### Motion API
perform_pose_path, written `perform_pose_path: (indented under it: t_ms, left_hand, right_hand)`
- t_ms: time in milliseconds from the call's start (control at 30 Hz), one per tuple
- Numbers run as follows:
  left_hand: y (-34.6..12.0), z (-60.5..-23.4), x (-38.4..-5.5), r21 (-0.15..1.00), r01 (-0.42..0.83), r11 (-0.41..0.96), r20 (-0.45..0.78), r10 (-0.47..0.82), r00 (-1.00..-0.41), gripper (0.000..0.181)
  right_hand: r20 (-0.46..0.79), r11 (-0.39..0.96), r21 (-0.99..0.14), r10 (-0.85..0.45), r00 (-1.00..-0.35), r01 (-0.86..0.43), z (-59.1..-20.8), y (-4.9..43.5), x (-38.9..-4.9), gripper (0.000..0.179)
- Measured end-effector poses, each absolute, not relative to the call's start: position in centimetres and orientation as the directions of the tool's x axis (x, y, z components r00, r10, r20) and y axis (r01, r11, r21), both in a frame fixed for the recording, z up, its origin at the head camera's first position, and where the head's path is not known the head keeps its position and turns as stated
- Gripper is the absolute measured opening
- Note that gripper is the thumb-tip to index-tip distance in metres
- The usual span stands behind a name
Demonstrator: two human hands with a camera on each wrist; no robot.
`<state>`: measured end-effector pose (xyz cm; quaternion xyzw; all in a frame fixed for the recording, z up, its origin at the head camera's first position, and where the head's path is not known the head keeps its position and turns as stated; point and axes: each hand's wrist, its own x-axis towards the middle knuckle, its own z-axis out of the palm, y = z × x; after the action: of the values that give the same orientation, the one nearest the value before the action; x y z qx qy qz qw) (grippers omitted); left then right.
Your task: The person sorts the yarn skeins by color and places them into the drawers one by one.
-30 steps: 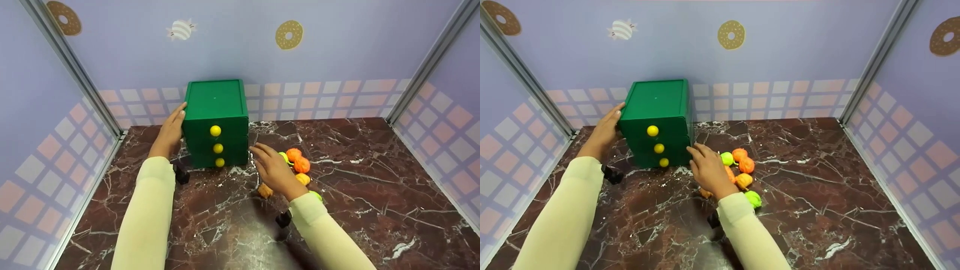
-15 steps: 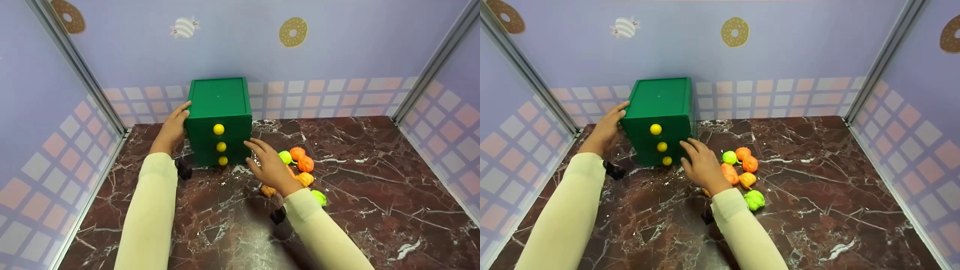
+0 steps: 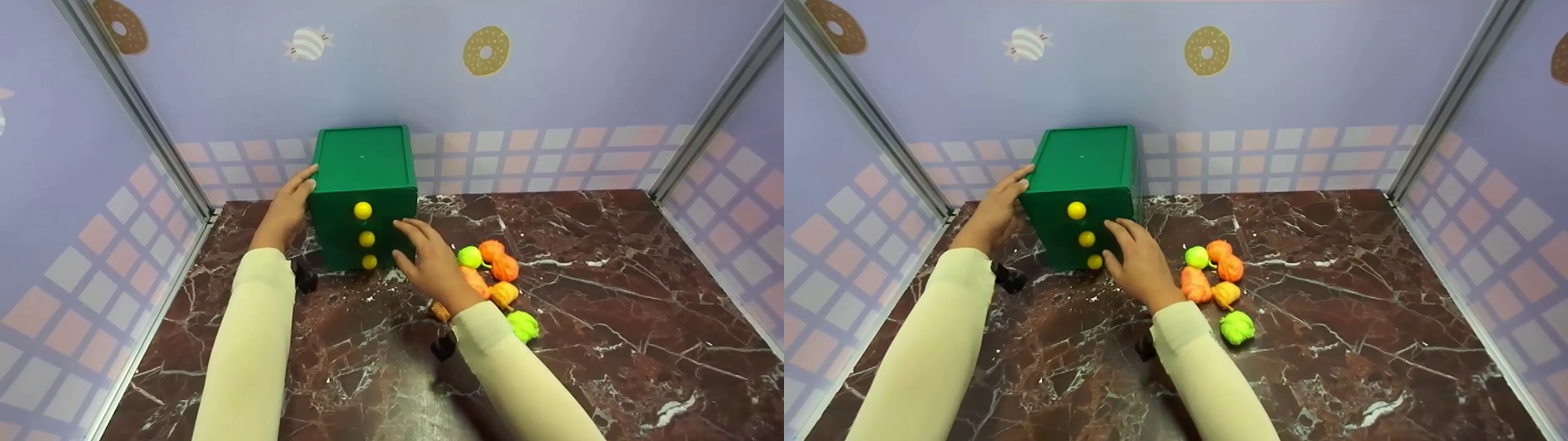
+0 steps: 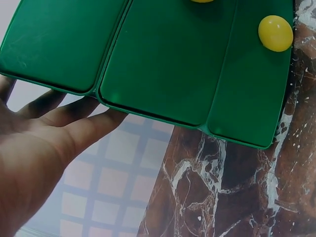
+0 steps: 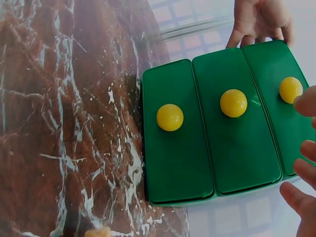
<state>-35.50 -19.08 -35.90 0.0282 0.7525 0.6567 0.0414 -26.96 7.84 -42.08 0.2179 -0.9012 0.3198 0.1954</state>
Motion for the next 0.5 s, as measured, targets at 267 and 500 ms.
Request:
perform_pose_path:
  t_ms: [267,500]
  left_hand:
    - [-19.1,-35.6,-35.1,0.979,-0.01,0.202,-0.029,0.091,-0.995,0.046]
    - [-18.7,-35.4,-34.8,0.976,-0.02,0.215,-0.04,0.089,-0.995,0.046]
  right_hand:
    - [0.479,0.693,-0.52,-0.248,-0.842,-0.499,-41.5,6.9,-27.4,0.051]
    - [0.5,0.688,-0.51,-0.25,-0.829,-0.516,-41.0,6.2,-27.7,0.051]
